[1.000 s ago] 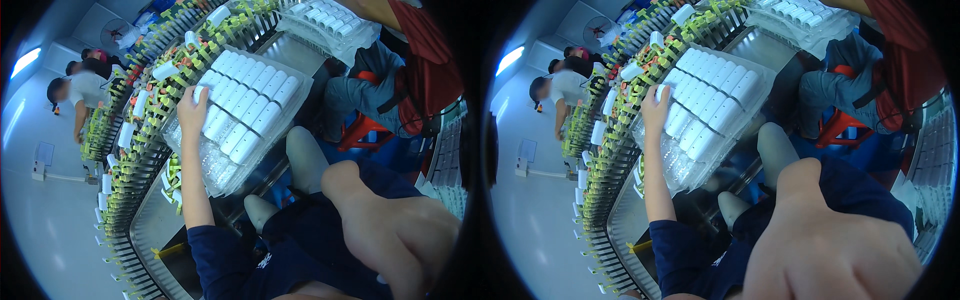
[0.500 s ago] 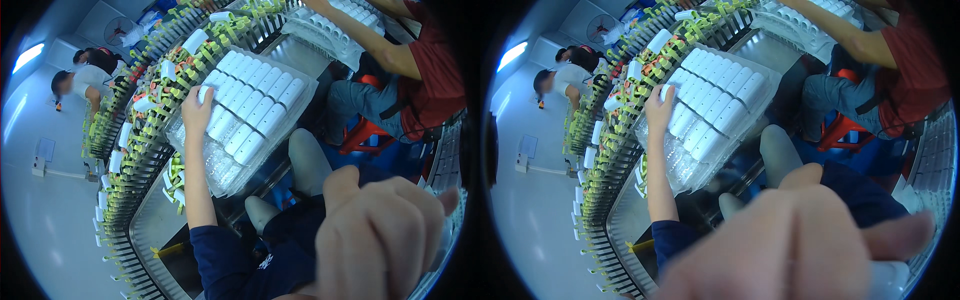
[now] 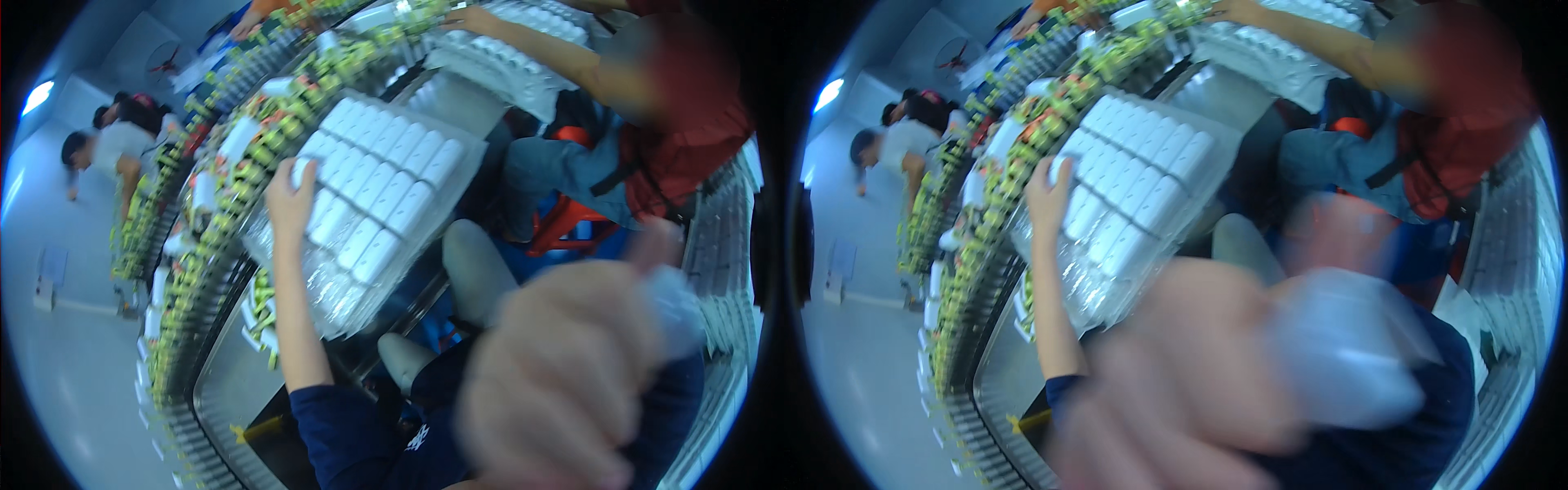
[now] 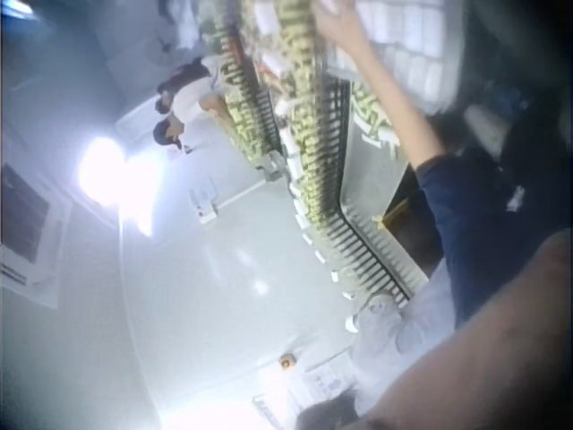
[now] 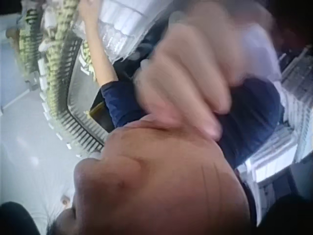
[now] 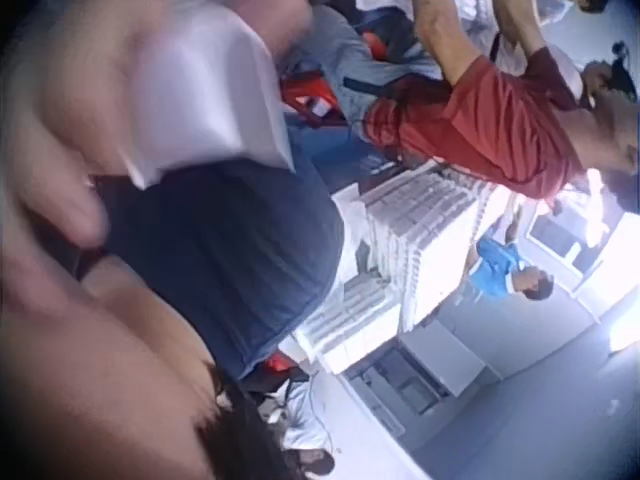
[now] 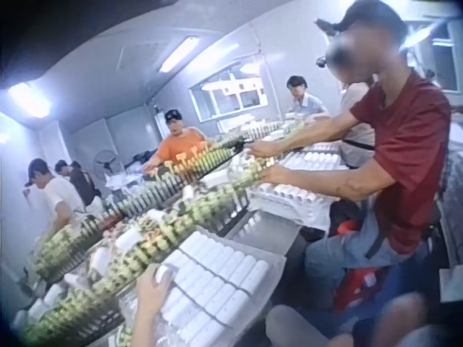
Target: The person picks up white plastic parts from an assembly conveyor and places them into the slots of a plastic packaging tray by hand.
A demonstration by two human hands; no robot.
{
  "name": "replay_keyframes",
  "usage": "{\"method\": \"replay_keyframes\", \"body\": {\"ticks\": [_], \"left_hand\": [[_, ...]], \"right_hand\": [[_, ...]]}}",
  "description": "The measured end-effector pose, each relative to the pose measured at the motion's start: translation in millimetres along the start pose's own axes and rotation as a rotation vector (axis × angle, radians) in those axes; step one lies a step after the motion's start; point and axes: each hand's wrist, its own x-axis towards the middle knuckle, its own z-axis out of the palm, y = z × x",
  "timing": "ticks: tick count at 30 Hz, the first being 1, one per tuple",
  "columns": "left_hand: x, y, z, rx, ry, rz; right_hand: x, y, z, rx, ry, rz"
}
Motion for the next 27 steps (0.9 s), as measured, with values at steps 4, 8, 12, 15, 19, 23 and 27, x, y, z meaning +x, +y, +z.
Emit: {"method": "replay_keyframes", "body": {"ticks": [4, 8, 12, 15, 19, 23, 27], "left_hand": [[-5.1, 1.5, -5.9, -0.027, 0.014, -0.021], [-5.9, 1.4, -6.9, -0.024, 0.002, 0.005], [-4.1, -2.0, -1.0, -0.019, -0.003, 0.050], [-1.2, 2.0, 1.5, -0.038, -0.002, 0.023], [-1.0, 0.3, -12.9, -0.011, -0.046, 0.000], [-1.3, -2.2, -4.0, -0.046, -0.021, 0.019], [-1.6, 5.2, -3.5, -0.038, -0.031, -0.004]], "right_hand": [[-12.3, 46.8, -31.3, 0.237, 0.041, -0.089], [-13.5, 73.8, 0.3, 0.459, 0.187, -0.106], [-11.8, 65.3, -2.2, 0.574, 0.276, 0.165], [-5.5, 70.7, 0.5, 0.513, 0.321, 0.197], [-3.9, 74.2, 6.5, 0.261, 0.313, 0.198], [2.2, 64.2, 2.1, 0.843, 0.448, 0.443], [-3.4, 65.2, -2.9, 0.566, 0.579, 0.640]]}}
